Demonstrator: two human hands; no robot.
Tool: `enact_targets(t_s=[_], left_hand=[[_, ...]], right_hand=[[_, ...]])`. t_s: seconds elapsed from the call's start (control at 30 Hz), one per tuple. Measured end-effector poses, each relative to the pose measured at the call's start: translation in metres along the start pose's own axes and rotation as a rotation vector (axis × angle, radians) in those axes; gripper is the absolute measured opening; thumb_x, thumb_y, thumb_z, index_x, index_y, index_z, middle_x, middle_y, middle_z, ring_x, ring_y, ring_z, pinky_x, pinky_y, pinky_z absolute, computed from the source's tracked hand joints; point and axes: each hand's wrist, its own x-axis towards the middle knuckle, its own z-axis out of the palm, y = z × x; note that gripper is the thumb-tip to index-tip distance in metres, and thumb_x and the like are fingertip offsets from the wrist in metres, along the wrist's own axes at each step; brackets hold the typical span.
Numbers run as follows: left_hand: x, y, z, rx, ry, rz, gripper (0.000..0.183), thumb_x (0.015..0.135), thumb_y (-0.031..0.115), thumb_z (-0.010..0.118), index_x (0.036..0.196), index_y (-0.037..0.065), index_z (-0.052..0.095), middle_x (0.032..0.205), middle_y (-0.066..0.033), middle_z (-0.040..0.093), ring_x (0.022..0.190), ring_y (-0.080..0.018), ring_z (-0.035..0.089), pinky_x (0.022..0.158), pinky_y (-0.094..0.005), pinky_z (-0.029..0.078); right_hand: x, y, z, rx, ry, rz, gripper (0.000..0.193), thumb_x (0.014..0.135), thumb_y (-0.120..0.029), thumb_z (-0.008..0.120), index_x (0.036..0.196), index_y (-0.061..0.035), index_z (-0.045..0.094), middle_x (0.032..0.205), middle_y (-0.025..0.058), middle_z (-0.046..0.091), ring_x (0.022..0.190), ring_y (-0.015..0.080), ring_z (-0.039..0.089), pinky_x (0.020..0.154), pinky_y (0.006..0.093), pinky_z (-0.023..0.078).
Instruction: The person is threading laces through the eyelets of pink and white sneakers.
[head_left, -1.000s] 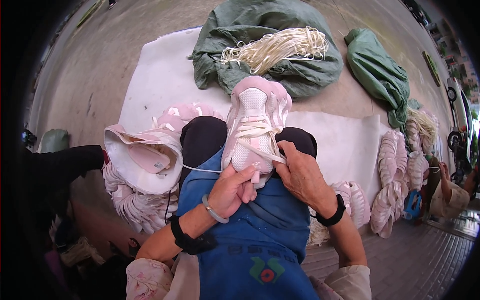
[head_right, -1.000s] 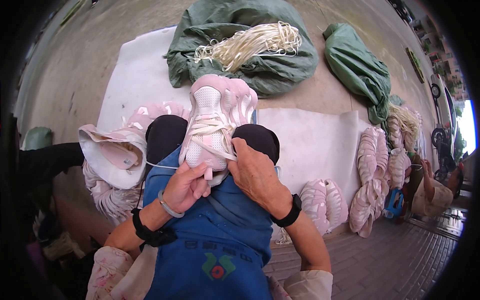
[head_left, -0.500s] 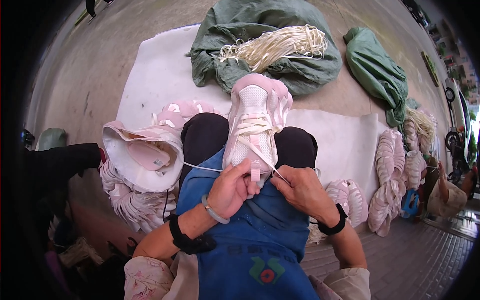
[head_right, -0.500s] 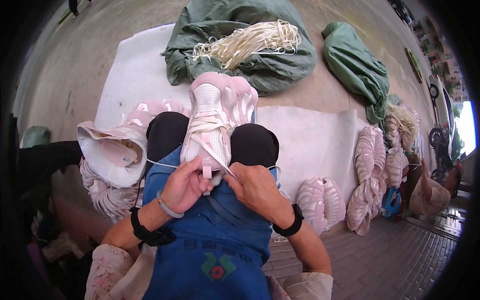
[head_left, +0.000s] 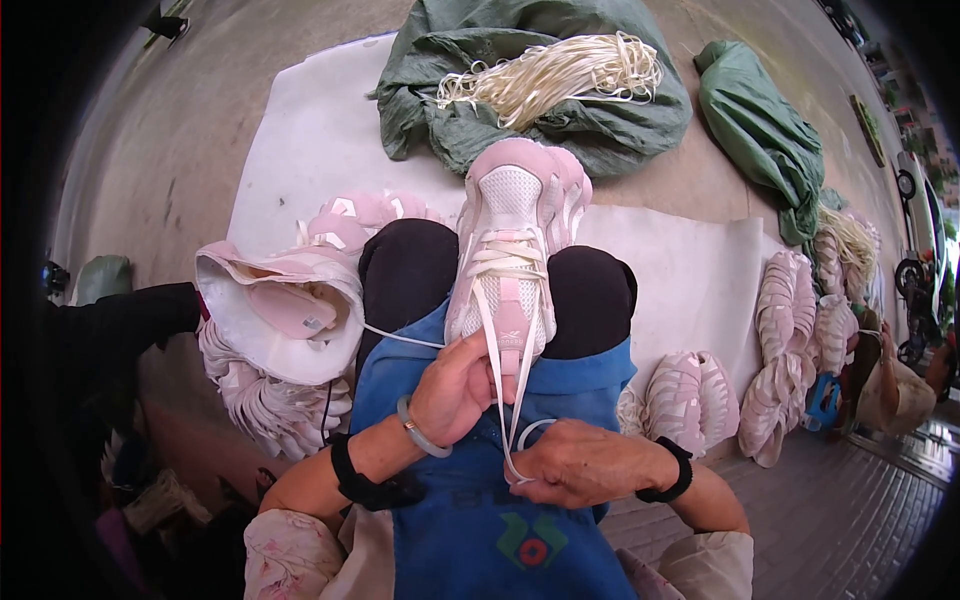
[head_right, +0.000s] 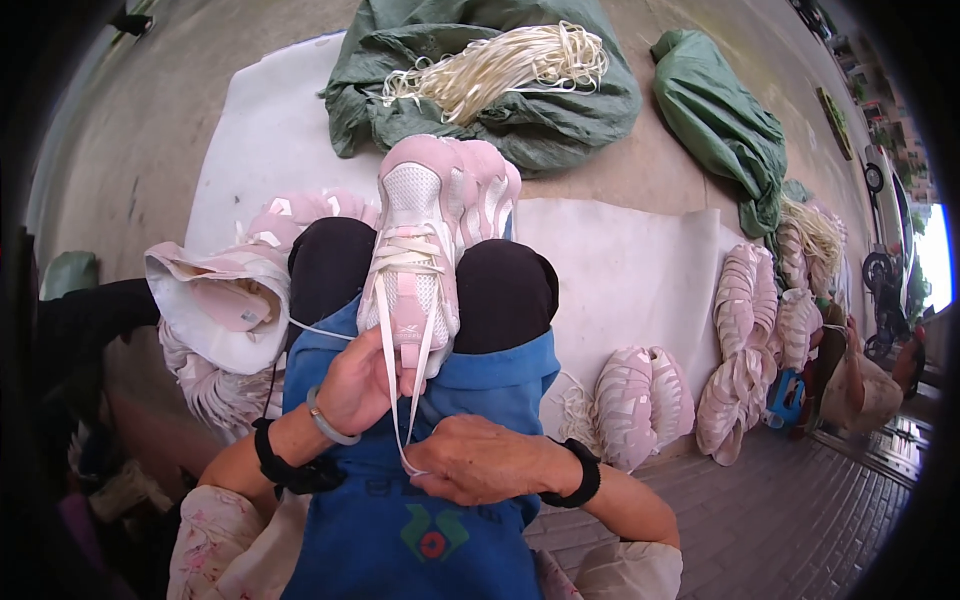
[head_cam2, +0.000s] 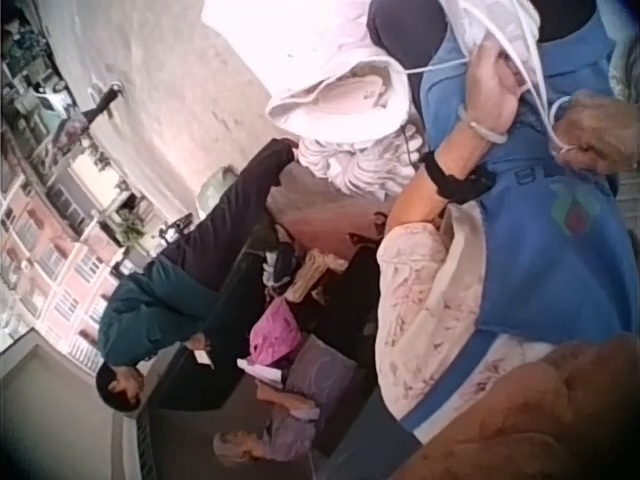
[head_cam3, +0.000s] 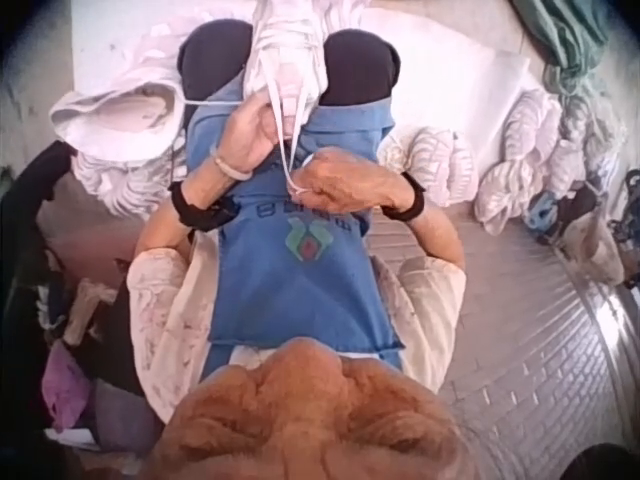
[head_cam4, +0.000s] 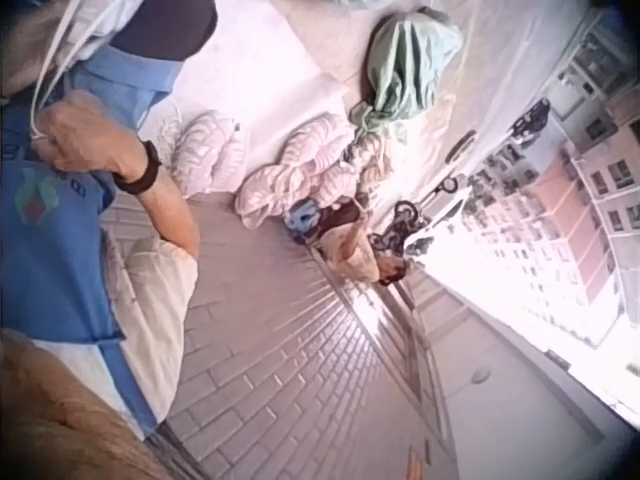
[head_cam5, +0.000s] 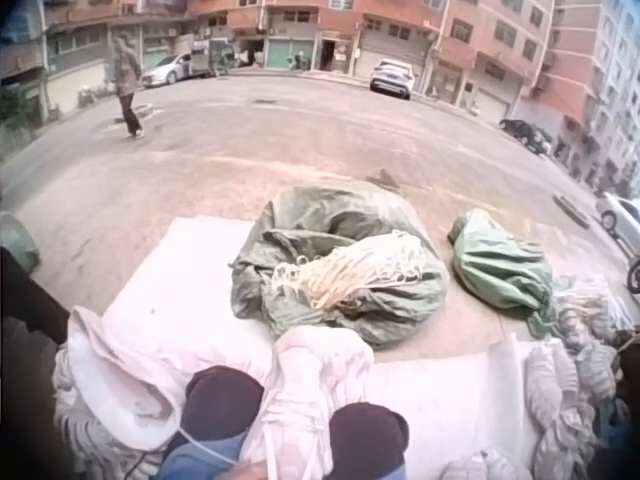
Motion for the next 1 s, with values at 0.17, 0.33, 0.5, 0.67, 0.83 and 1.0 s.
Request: enact_targets(t_s=[0.17,0.33,0.5,0.67,0.83,1.0], left_hand=[[0.000,-0.001,-0.007,0.045,-0.002,0.020,0.042,0.102,0.037,0.037,0.125,0.004,0.050,0.104,-0.0077,0.064,0.078,-0.0157,0.061,0.072,-0.0347,0.052],[-0.012,0.012,0.022,0.158,0.134,-0.102,0.056,0.100,0.048,0.033,0.128,0.001,0.048,0.114,-0.0150,0.061,0.100,-0.0264,0.063,0.089,-0.0405,0.050],[-0.029,0.025,0.009,0.175,-0.018,-0.339,0.056,0.100,0.046,0.041,0.129,-0.002,0.048,0.115,-0.0164,0.061,0.103,-0.0269,0.063,0.090,-0.0368,0.049],[-0.040,0.049,0.001,0.948,-0.037,-0.103,0.039,0.099,0.035,0.049,0.106,-0.001,0.062,0.103,-0.0144,0.068,0.089,-0.0188,0.066,0.073,-0.0298,0.049],[-0.019,0.073,0.031,1.488,0.290,0.561,0.011,0.090,0.011,0.062,0.094,0.001,0.061,0.073,-0.0030,0.061,0.056,-0.0046,0.053,0.049,-0.0211,0.042],[0.016,0.075,0.028,1.756,0.253,0.971,0.016,0.080,0.000,0.068,0.093,0.003,0.060,0.081,-0.0084,0.057,0.062,-0.0178,0.059,0.055,-0.0288,0.046]], right_hand=[[-0.001,-0.025,-0.013,0.146,-0.084,-0.050,0.012,0.087,-0.013,0.062,0.084,-0.0033,0.054,0.065,0.0162,0.055,0.064,0.0380,0.058,0.056,0.0456,0.043],[0.007,-0.008,-0.003,-0.309,-0.096,0.209,0.015,0.088,-0.017,0.062,0.088,-0.0040,0.057,0.071,0.0145,0.060,0.069,0.0368,0.061,0.057,0.0433,0.047],[0.004,-0.026,-0.010,-0.247,0.129,0.240,0.031,0.087,-0.032,0.066,0.096,-0.0038,0.059,0.075,0.0144,0.060,0.070,0.0364,0.063,0.058,0.0453,0.049],[0.008,-0.021,-0.038,-0.356,0.773,0.278,0.017,0.086,-0.018,0.067,0.098,-0.0060,0.063,0.082,0.0111,0.058,0.071,0.0289,0.061,0.057,0.0380,0.048],[0.032,0.011,-0.048,-0.678,0.906,0.196,0.016,0.083,-0.011,0.066,0.099,-0.0082,0.062,0.078,0.0076,0.053,0.064,0.0255,0.058,0.054,0.0358,0.047],[0.042,0.017,-0.043,-0.900,0.824,0.226,0.025,0.077,-0.009,0.067,0.102,-0.0104,0.061,0.079,0.0037,0.049,0.063,0.0199,0.057,0.049,0.0316,0.048]])
